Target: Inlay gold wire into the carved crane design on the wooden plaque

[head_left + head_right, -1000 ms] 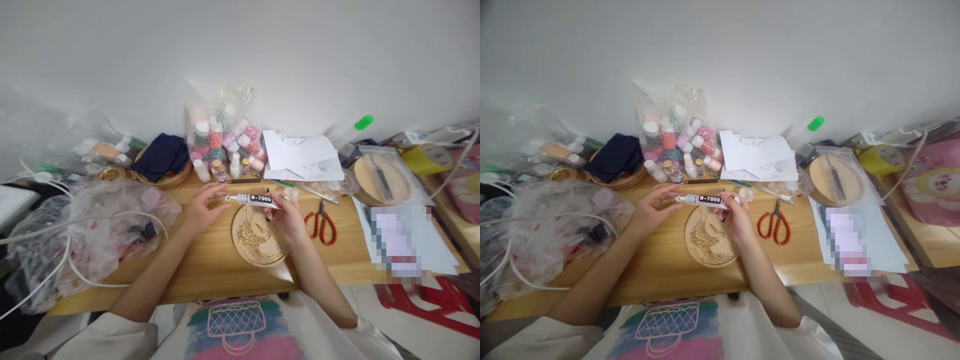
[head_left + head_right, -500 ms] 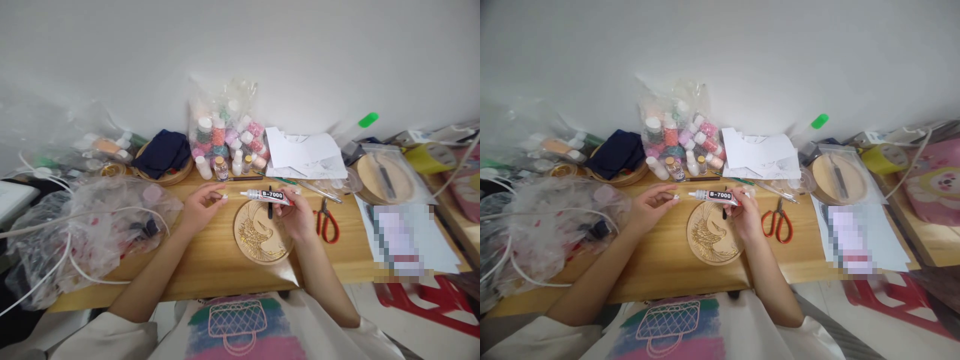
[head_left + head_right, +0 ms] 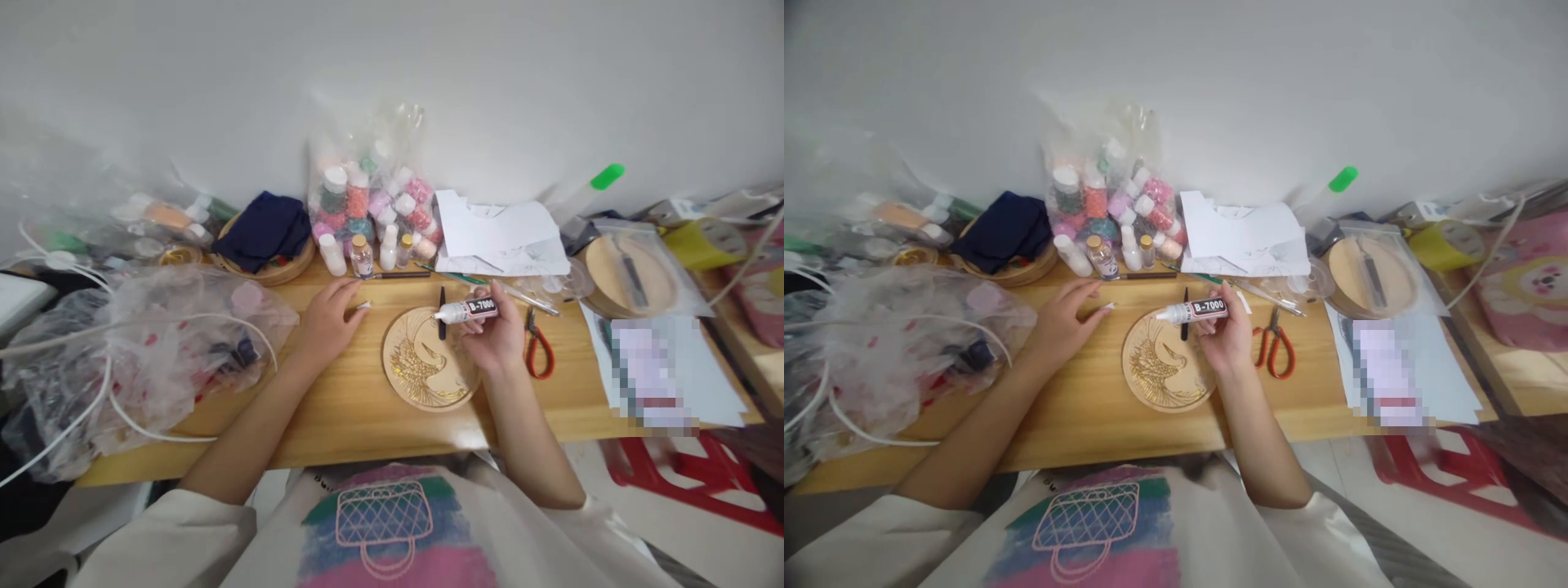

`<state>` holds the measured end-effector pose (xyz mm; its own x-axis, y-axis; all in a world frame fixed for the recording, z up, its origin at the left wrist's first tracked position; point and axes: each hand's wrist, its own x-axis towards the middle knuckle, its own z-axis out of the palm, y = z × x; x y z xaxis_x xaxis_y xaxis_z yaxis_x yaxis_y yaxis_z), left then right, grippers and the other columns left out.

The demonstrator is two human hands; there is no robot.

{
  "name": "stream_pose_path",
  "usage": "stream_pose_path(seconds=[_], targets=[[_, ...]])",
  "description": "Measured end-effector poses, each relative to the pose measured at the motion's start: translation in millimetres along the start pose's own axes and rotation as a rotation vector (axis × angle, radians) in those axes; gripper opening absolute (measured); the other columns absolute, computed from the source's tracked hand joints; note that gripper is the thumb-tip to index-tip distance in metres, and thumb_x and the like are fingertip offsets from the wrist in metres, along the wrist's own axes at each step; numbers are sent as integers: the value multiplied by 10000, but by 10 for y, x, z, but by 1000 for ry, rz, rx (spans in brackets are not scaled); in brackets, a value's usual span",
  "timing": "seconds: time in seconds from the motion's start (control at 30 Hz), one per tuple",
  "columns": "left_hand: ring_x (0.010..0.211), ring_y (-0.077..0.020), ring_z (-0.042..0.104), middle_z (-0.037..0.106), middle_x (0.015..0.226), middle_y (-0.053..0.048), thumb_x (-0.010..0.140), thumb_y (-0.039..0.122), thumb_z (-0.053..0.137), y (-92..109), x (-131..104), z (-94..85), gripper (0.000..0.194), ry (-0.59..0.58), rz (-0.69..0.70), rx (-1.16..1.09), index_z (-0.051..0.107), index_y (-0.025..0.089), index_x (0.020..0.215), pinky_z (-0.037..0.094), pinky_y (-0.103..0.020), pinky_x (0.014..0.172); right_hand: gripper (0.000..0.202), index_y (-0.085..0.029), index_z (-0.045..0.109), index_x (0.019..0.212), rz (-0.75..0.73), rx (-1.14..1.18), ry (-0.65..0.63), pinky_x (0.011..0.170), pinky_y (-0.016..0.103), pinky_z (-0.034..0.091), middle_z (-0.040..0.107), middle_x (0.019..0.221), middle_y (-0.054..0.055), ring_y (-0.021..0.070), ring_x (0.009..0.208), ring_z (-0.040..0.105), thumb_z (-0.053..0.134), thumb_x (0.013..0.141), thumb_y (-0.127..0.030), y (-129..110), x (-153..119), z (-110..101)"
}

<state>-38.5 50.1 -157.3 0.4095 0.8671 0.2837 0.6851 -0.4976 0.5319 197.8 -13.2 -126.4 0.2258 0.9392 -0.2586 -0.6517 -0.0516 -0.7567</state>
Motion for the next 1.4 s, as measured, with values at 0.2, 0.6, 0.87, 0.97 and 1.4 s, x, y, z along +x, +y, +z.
stream_pose_path(seconds=[0.2, 0.6, 0.87, 0.97, 1.4], targets=[[1146, -200, 597, 644, 1225, -86, 949, 216, 431, 110, -63, 23, 311, -54, 175, 18, 599, 155, 1204, 482, -373, 1004, 442, -215, 592, 687, 101, -125, 18, 318, 173, 253, 444, 398, -70, 59, 290, 371, 396, 932, -526, -36, -136, 101], [1042, -200, 625, 669, 1126, -87, 951, 180, 441, 350, 25, 280, 266, -148, 237, -97, 644, 146, 1120, 515, -356, 907, 326, -182, 600, 542, -165, -345, -57, 301, 178, 278, 520, 452, -37, 43, 305, 405, 670, 748, -425, -123, -228, 191], [875, -202, 639, 689, 954, -84, 943, 181, 455, 456, 279, 433, 246, -155, 140, 1, 693, 146, 891, 497, -329, 777, 376, -192, 592, 510, -259, -553, 53, 275, 180, 235, 484, 413, -39, 59, 308, 387, 709, 709, -489, 52, -47, 218], [934, -205, 639, 686, 1042, -86, 942, 182, 461, 437, 254, 497, 234, -149, 147, -31, 690, 159, 983, 500, -341, 825, 349, -191, 598, 520, -234, -589, 129, 267, 182, 244, 504, 423, -34, 65, 306, 394, 691, 720, -460, 190, -3, 122], [975, -222, 652, 686, 1091, -82, 918, 160, 503, 371, 270, 506, 224, -207, 137, -136, 687, 164, 1044, 519, -375, 870, 285, -222, 591, 604, -249, -625, 121, 277, 187, 317, 564, 497, -54, 71, 346, 432, 706, 778, -416, 367, 23, -50]])
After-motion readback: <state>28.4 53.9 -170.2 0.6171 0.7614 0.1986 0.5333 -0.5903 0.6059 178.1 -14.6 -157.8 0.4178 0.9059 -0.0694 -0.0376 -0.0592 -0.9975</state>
